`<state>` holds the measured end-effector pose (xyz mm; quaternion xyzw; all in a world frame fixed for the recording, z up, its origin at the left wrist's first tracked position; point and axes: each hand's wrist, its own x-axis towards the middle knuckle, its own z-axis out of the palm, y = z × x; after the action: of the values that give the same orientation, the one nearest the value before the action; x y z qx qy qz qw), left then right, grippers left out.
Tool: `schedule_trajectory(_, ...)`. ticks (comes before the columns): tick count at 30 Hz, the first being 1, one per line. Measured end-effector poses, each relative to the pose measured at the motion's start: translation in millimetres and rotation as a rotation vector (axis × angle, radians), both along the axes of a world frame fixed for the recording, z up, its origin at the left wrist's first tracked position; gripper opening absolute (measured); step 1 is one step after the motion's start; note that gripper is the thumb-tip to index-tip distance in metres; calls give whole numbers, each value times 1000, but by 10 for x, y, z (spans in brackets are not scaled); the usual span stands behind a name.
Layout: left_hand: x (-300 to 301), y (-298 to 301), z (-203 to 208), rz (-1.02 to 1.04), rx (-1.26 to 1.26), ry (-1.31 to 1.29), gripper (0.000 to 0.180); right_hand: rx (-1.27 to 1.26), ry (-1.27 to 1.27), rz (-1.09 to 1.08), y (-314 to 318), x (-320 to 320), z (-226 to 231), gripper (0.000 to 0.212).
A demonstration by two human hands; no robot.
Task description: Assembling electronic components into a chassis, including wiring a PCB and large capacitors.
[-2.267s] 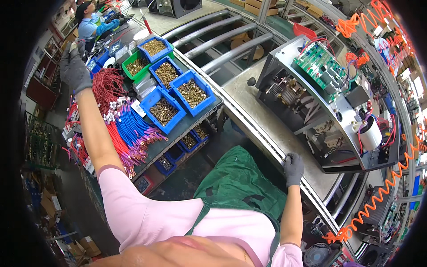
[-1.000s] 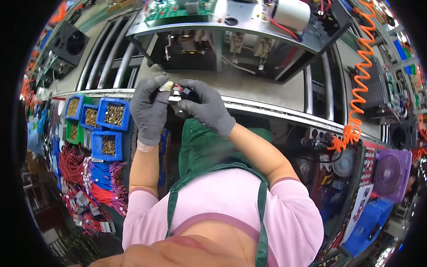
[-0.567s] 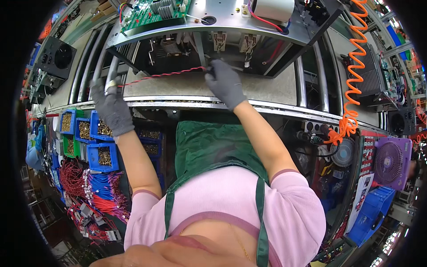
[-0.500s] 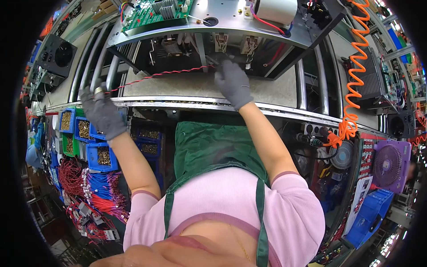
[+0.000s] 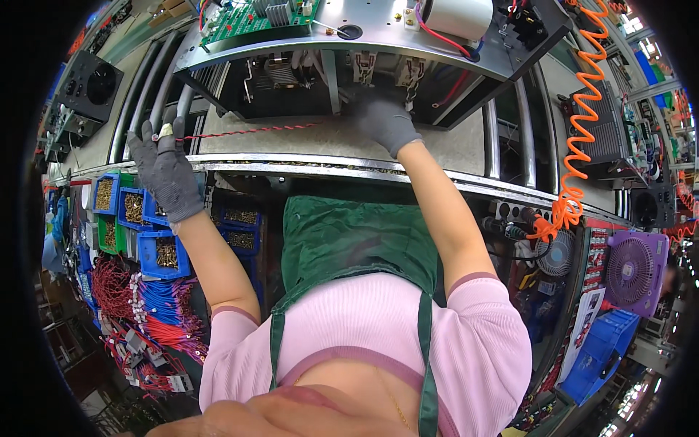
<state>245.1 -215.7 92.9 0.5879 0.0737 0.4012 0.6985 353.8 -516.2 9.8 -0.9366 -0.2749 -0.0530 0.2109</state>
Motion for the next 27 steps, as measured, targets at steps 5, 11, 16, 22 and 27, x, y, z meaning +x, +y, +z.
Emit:
schedule_trajectory(5,36,-179,129,-193,87,-93,56,-164,84,-101,-58,-62,-105,41)
schedule_trajectory(11,175,-696,-70,-554,94,275,33,224,107,-85,-129,-394,274,24)
schedule_trajectory(16,663,-1418,-401,-712,-135,352,27,513,-598,-44,36,-330,1061,24)
schedule_trajectory(22,850,-1997,-324,-672,-291,356,22,-54,-624,239,12,330,1315,32)
schedule_trajectory(27,974,-2131,-388,-610,-424,203,27,-100,-546,114,38,329,1333,31)
